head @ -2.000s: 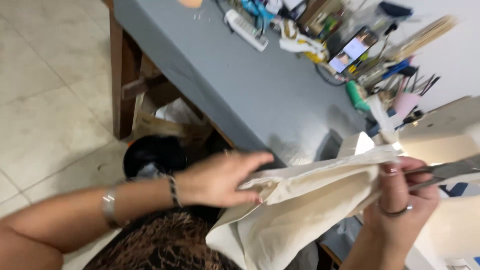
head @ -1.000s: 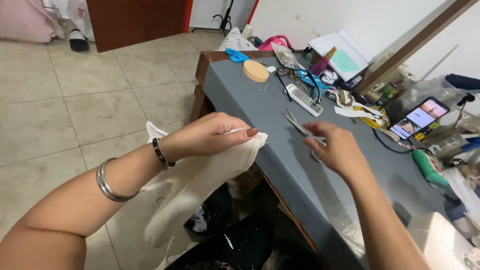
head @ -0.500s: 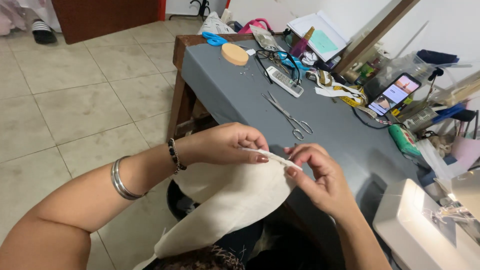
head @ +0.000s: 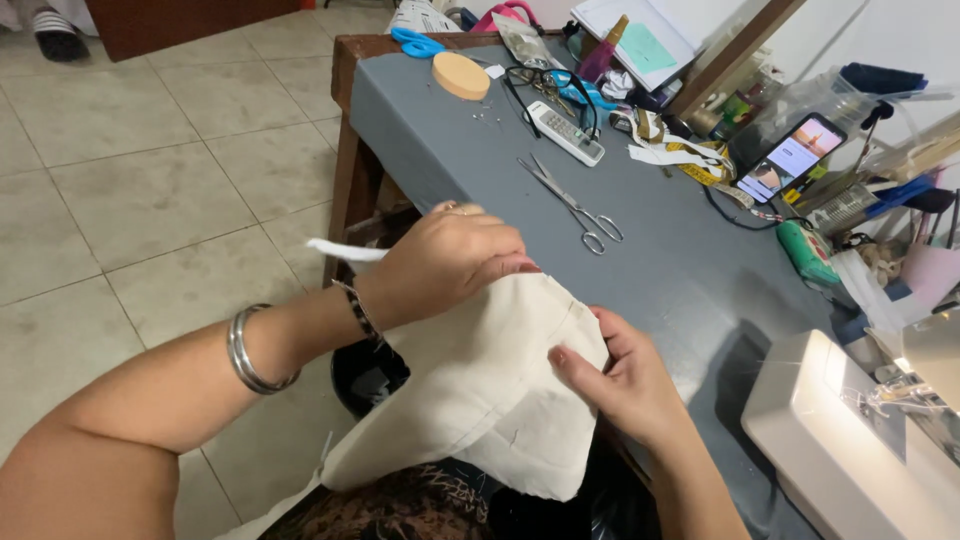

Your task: Cutting fabric and stuffing it into a white pillowcase at a workbench

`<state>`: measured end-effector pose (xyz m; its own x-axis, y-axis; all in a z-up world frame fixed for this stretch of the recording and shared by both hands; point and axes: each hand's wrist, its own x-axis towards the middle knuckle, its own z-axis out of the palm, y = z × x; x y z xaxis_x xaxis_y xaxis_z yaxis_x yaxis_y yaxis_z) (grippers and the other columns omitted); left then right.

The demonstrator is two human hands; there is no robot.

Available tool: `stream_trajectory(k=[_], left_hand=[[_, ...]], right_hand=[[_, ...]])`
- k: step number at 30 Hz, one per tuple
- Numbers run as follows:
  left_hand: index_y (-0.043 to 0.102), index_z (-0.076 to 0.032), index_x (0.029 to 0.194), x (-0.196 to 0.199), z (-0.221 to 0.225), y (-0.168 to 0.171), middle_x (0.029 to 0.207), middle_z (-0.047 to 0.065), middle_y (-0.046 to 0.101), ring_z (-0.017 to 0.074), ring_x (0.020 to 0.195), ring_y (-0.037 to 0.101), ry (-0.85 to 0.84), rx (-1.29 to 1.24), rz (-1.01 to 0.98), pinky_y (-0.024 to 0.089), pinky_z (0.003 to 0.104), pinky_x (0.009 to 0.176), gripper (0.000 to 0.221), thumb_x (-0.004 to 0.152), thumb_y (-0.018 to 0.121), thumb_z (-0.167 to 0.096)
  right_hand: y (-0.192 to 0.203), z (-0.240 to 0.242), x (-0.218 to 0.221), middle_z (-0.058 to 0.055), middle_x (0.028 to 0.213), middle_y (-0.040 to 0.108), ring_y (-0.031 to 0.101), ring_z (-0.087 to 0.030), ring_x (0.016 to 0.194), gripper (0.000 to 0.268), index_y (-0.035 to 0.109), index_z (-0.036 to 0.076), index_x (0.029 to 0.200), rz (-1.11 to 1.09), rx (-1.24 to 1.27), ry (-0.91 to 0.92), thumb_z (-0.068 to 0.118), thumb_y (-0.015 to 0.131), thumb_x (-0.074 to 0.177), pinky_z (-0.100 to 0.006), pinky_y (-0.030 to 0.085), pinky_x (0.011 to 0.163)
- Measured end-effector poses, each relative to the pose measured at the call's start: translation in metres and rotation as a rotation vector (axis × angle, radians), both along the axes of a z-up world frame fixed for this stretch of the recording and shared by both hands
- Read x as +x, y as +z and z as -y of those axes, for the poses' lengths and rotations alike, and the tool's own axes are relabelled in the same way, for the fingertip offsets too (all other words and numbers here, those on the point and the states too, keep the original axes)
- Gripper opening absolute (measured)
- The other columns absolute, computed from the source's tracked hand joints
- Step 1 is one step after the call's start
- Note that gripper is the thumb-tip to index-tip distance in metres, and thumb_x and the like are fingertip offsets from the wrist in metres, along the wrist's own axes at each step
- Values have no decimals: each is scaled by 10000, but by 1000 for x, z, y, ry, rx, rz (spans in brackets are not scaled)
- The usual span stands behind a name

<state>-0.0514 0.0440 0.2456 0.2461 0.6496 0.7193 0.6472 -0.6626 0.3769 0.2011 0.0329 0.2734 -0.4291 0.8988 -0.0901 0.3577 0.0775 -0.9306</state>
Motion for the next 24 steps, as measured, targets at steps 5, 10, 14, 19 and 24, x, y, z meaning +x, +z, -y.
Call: stream_trajectory(k=[5,10,14,19,24], left_hand=[[551,-101,1103,31,47,-12,1066,68,645,260,1010,610,20,222,75,430,388,877,464,935,619,-528],[514,-55,1219,32,56,-35,1186,123,682,294,1109,672,-176,-90,222,517,391,911,317,963,647,-185],[577,-84,943,17,55,-45,764,35,586,217,690,581,-196,-129,183,428,361,627,364,1100,308,-273],[608,-164,1018,17,43,-61,676,80,622,336,651,672,-159,-392,540,490,378,548,304,1058,423,-402],[598,-63,1103,6,57,-46,774,214,651,456,737,669,-129,-385,364,513,475,633,317,923,648,-318]], right_hand=[[-17,5,-21,-35,712,647,547,-117,569,210,615,69,882,-151,75,-243,241,733,903,-287,456,485],[-18,6,-21,22,680,620,509,-69,568,253,643,100,835,-24,229,-187,325,705,932,-246,411,477],[-10,5,-14,32,663,595,479,-69,582,271,632,111,774,29,216,-155,315,794,852,-234,357,488],[-14,-6,-23,-138,774,712,723,-376,779,144,779,163,928,628,677,-58,268,796,831,-447,573,711],[-30,-4,-22,-121,917,686,671,-282,837,256,672,66,1076,104,304,-98,111,627,828,-381,530,743]])
